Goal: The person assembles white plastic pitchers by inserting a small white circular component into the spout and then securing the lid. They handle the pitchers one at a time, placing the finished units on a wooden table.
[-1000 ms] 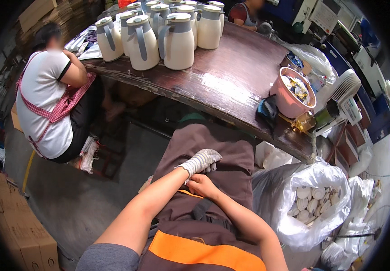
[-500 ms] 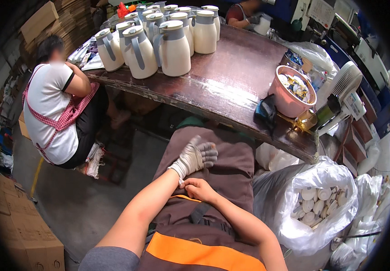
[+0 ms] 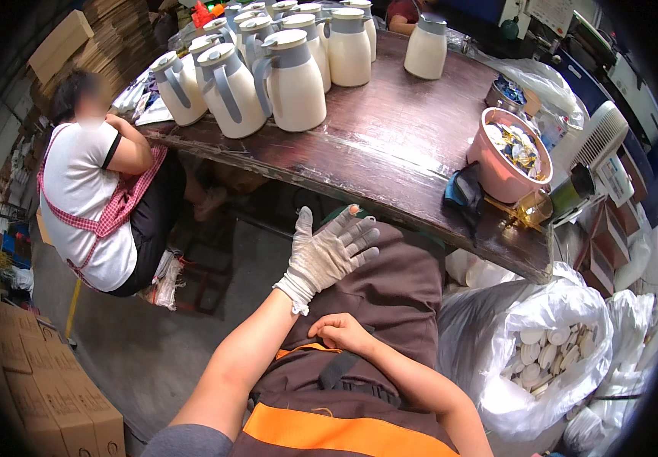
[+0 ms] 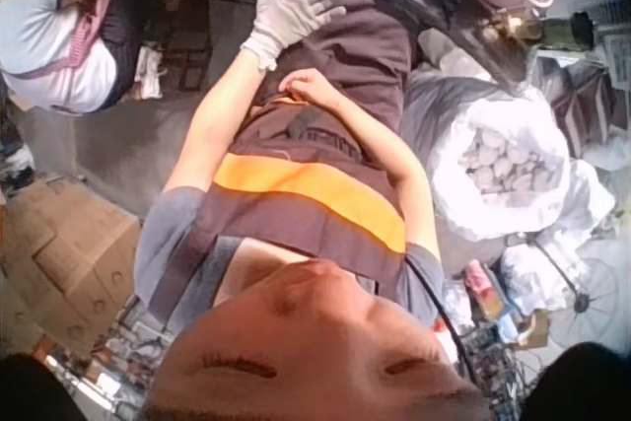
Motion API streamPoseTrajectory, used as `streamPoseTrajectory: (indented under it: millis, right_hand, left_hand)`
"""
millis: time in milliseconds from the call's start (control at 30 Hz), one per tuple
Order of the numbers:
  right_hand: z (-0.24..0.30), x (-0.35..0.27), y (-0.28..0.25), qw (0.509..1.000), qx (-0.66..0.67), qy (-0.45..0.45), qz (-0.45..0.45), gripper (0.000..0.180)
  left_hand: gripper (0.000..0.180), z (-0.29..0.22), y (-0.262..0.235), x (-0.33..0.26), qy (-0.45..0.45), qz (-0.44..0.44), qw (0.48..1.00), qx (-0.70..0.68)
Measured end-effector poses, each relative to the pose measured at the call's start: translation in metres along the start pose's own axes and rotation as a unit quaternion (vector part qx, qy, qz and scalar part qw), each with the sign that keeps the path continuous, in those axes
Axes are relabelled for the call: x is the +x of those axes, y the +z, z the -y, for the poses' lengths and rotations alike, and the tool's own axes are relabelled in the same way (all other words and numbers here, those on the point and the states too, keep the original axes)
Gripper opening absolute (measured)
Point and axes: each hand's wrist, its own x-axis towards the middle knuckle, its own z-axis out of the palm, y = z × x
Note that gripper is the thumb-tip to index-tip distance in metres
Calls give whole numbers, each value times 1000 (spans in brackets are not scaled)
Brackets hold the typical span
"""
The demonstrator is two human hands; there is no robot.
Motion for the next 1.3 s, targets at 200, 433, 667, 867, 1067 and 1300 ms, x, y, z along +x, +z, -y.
streamPoseTrajectory:
  millis: [200, 433, 667, 867, 1067, 1300]
  right_hand:
    - [2, 10, -3, 1000, 25, 13, 4, 21]
    - [1, 24, -4, 999, 28, 39, -10, 21]
    - [8, 28, -12, 997, 44, 66, -9, 21]
    - [9, 30, -25, 992, 62, 99, -46, 21]
    - [6, 29, -38, 980, 83, 124, -131, 22]
    - [134, -26, -87, 918, -287, 31, -271, 29]
  left_hand:
    - [90, -12, -4, 12, -13, 75, 997, 2]
    - [92, -21, -25, 28, -23, 109, 994, -7]
    - [91, -31, -26, 43, 2, -56, 997, -54]
    - [89, -51, -20, 69, 8, -57, 996, -73]
    - [69, -101, -12, 143, 53, -176, 977, 105]
    - [62, -126, -68, 185, 128, -147, 192, 962]
